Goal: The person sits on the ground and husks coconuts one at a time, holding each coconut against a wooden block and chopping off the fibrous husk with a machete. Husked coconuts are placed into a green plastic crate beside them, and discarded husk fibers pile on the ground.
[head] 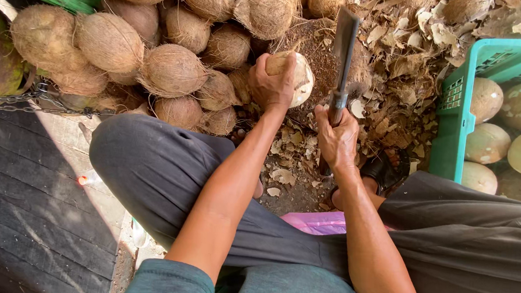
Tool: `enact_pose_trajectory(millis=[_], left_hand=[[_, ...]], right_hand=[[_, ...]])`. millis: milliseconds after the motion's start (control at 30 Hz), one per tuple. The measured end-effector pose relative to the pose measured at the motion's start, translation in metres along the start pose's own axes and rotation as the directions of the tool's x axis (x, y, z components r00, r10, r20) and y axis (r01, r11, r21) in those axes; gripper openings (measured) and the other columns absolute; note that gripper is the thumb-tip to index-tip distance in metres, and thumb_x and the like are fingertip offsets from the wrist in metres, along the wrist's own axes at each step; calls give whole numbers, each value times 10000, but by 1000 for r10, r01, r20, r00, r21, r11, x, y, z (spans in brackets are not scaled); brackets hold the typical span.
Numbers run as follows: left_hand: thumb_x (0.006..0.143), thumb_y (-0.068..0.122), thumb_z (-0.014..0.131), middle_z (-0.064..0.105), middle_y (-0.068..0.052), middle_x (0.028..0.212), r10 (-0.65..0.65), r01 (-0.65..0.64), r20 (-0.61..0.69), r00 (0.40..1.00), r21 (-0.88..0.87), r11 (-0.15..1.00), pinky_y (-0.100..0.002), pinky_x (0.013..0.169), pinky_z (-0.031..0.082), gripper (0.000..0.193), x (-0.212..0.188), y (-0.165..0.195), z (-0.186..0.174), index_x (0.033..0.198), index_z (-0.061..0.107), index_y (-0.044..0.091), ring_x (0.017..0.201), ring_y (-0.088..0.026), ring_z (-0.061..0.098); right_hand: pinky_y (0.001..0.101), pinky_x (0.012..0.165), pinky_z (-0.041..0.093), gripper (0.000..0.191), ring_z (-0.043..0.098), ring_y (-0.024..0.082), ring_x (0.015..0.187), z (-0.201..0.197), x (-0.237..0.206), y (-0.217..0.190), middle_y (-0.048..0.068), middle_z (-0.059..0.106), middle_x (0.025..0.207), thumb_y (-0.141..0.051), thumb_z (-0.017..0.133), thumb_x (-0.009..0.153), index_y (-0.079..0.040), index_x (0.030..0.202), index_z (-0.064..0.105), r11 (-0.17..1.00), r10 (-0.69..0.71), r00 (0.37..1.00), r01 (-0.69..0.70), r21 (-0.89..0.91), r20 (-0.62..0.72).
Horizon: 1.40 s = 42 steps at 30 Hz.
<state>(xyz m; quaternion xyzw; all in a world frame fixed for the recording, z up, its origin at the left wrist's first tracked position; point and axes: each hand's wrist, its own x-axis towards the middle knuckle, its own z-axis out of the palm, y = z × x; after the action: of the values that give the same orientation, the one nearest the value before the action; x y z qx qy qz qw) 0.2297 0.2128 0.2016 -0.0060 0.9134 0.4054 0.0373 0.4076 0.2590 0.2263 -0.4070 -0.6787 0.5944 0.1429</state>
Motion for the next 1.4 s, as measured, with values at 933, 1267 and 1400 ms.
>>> enact_pose_trajectory(millis=[933,1267,1400], left_hand=[[755,587,765,603,-118,1253,145,-142,49,988,-55,988,-471,839,545,669,12,-24,-14,1262,665,162,1112,-283,613],[836,648,668,678,-141,1174,-78,112,211,974,-155,982,-427,801,536,695,22,-17,-1,1319,598,154,1006,-262,655],[860,691,612,657,-80,1196,71,-75,126,990,22,997,-424,770,534,593,19,-12,3,1178,660,193,1000,-232,635]], right_hand=[[319,481,450,382,479,129,537,-12,18,-13,1,527,680,-363,674,1036,-41,892,526,945,309,935,-283,-162,173],[344,467,437,382,479,138,509,-17,9,-9,8,529,621,-359,674,1000,-126,746,510,977,140,988,-127,-174,65],[368,416,441,360,462,154,472,-2,0,-10,12,528,619,-349,619,1010,-133,754,485,952,236,963,-201,-230,134]])
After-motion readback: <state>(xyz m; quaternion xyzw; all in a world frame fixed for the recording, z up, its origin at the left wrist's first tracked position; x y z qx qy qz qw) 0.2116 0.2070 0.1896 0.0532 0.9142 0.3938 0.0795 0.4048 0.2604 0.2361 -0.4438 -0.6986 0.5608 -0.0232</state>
